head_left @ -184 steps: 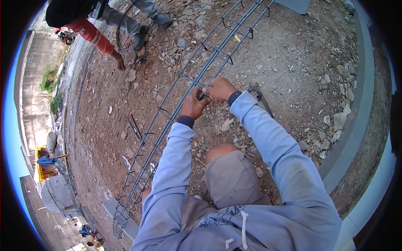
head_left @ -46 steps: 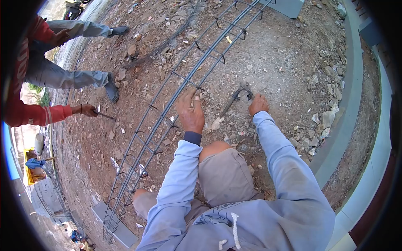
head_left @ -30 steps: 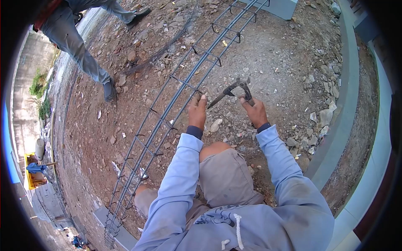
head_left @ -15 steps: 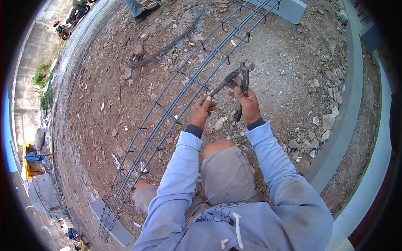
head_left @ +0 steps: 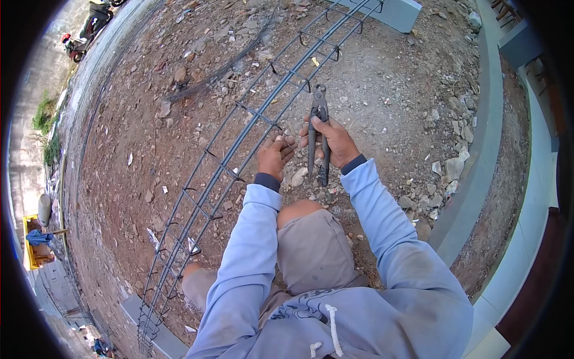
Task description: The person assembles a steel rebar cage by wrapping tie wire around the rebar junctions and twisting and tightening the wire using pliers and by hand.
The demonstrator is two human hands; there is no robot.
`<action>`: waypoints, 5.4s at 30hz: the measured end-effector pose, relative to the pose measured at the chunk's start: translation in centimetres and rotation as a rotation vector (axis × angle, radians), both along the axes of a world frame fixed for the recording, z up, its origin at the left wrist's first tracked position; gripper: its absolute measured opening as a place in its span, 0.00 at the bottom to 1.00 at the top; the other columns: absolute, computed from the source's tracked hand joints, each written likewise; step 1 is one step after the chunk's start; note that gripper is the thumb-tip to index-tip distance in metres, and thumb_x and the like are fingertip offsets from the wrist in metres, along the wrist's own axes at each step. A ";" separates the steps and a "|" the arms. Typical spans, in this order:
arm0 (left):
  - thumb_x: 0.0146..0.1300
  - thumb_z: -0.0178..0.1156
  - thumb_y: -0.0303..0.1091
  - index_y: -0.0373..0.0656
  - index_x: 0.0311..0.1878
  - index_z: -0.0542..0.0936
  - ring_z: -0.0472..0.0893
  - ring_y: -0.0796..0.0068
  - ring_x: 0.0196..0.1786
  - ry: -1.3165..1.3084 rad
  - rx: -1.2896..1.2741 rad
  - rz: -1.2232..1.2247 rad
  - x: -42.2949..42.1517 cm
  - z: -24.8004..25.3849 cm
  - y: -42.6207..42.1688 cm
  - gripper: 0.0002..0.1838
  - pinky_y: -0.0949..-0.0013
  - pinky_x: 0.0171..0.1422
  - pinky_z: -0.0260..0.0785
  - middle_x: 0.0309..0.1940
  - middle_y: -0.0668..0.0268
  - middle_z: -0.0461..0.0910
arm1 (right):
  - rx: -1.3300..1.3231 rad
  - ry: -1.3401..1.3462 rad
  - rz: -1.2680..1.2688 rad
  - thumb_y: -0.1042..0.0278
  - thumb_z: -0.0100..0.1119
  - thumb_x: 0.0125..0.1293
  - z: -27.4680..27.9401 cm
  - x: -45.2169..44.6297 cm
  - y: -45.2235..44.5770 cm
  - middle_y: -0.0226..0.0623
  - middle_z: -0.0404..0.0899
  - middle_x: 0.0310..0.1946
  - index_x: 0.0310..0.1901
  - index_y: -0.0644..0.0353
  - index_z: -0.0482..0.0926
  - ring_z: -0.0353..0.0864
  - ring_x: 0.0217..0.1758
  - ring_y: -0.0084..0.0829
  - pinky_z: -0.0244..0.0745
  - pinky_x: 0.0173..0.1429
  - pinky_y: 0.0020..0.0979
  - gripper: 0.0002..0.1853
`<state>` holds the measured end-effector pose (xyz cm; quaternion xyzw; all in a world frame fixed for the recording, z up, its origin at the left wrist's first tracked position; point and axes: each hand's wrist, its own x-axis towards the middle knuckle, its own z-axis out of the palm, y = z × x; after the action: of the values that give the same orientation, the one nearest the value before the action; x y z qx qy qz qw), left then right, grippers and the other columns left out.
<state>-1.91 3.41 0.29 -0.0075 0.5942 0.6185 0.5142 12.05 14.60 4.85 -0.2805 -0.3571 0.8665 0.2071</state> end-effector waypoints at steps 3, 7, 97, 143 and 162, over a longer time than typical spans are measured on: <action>0.70 0.45 0.31 0.44 0.67 0.63 0.81 0.73 0.36 0.122 -0.029 0.014 0.6 -0.2 -0.2 0.22 0.70 0.40 0.77 0.37 0.65 0.80 | 0.507 -0.478 0.262 0.69 0.53 0.60 -1.1 -0.8 0.6 0.46 0.80 0.32 0.47 0.68 0.72 0.82 0.31 0.38 0.76 0.31 0.35 0.16; 0.69 0.46 0.29 0.47 0.66 0.66 0.79 0.77 0.28 0.142 0.023 0.031 0.0 -0.6 -0.6 0.21 0.72 0.33 0.76 0.29 0.69 0.78 | 1.058 -0.813 0.461 0.74 0.51 0.53 -0.4 -1.7 1.1 0.61 0.78 0.39 0.48 0.75 0.69 0.79 0.45 0.52 0.74 0.50 0.43 0.21; 0.68 0.53 0.49 0.43 0.46 0.73 0.77 0.59 0.52 -0.314 0.352 0.016 4.2 -1.3 2.3 0.18 0.54 0.60 0.70 0.44 0.57 0.77 | 1.174 -0.694 0.831 0.61 0.61 0.56 0.0 3.9 4.0 0.53 0.79 0.44 0.52 0.61 0.74 0.78 0.50 0.49 0.71 0.54 0.40 0.23; 0.62 0.53 0.62 0.42 0.47 0.74 0.79 0.58 0.50 0.041 -0.202 -0.078 3.9 1.2 3.9 0.29 0.48 0.57 0.66 0.43 0.56 0.80 | 1.640 -1.086 0.438 0.71 0.54 0.55 -3.9 4.6 1.6 0.47 0.77 0.45 0.54 0.62 0.70 0.77 0.48 0.45 0.72 0.51 0.46 0.22; 0.64 0.57 0.54 0.42 0.39 0.74 0.83 0.63 0.38 -0.116 0.001 0.014 5.3 0.6 4.3 0.21 0.58 0.45 0.79 0.33 0.60 0.79 | 1.572 -1.044 0.590 0.56 0.68 0.52 0.4 5.0 0.8 0.46 0.78 0.39 0.52 0.65 0.70 0.79 0.45 0.44 0.73 0.48 0.45 0.30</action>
<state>3.34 7.70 0.88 -0.0473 0.5630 0.6207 0.5436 17.06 15.35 5.27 -0.3099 -0.9331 0.1672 -0.0733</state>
